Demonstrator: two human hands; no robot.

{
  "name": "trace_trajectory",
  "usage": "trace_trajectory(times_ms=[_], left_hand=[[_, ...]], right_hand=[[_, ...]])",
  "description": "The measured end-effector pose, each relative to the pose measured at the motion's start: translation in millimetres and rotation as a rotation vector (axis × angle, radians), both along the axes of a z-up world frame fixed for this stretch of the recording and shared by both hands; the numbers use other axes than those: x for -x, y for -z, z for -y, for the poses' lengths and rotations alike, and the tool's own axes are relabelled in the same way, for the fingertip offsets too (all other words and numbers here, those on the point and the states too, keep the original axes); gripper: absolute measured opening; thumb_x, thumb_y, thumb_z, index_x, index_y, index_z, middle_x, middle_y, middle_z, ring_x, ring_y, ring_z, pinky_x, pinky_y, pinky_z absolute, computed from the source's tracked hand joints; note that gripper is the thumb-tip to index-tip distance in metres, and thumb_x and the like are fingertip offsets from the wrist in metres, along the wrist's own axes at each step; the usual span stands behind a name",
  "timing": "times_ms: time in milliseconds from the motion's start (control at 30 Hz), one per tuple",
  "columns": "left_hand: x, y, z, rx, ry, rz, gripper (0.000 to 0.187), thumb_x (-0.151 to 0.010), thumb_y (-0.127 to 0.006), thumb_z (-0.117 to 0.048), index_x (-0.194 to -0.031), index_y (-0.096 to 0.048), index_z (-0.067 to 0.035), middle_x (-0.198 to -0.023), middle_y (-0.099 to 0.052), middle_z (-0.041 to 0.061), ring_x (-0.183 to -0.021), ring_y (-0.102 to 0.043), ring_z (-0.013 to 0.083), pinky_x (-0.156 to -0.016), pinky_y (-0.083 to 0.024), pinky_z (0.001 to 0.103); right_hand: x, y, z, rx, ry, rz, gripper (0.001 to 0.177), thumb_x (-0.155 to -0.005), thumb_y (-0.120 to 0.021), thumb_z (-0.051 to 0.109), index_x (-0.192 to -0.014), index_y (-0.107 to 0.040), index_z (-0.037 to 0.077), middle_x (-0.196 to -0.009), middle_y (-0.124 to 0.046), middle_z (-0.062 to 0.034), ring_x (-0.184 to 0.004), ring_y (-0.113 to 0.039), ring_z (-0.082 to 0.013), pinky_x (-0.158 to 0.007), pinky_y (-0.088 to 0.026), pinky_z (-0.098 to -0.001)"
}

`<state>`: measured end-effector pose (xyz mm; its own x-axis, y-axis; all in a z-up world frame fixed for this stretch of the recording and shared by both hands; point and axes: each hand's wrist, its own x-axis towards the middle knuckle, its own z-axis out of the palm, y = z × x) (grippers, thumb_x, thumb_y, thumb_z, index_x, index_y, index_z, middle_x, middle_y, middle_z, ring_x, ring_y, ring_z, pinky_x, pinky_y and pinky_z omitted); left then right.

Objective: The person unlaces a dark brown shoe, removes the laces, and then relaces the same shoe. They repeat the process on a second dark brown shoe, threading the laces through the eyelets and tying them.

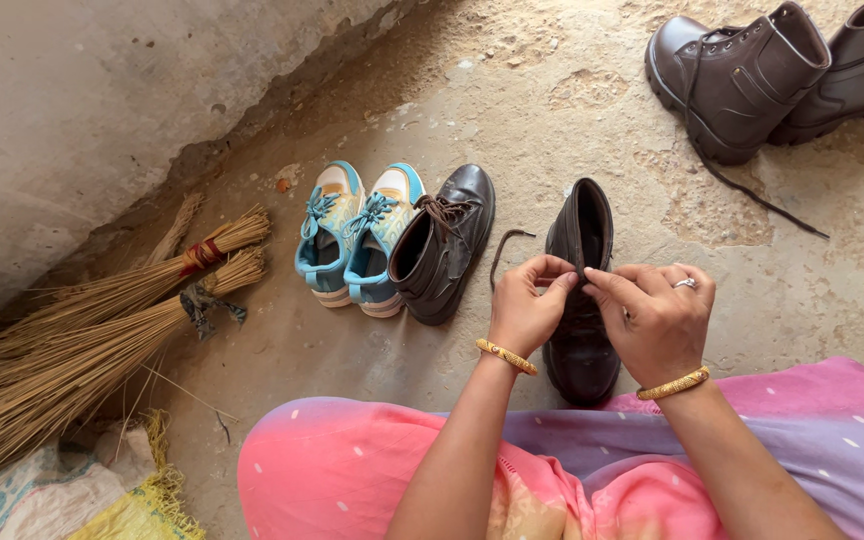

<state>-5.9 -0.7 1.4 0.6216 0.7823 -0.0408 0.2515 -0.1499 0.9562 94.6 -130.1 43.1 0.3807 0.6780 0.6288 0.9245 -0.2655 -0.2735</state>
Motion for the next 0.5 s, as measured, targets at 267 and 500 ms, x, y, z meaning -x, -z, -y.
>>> trace_trajectory(times_ms=[267,500], left_hand=[[8,15,-31,0.719,-0.224,0.544,0.007,-0.100,-0.051,-0.015,-0.096,-0.055,-0.011,-0.100,-0.078,0.005,-0.085,-0.063,0.0101,-0.074,-0.048,0.026],[-2,25,-24,0.619,-0.062,0.538,0.008,-0.106,-0.056,-0.019,-0.107,-0.058,-0.012,-0.080,-0.062,-0.001,-0.076,-0.058,0.0118,-0.077,-0.048,0.030]], right_hand=[[6,-4,5,0.003,0.004,-0.077,0.026,-0.086,-0.080,0.038,-0.107,-0.079,0.023,-0.097,-0.070,0.0008,-0.090,-0.064,-0.0214,-0.096,-0.039,-0.0426],[-19,37,4,-0.441,0.010,-0.916,0.017,-0.106,-0.073,0.019,-0.120,-0.073,0.009,-0.101,-0.067,0.0017,-0.085,-0.058,-0.0051,-0.075,-0.048,-0.0217]])
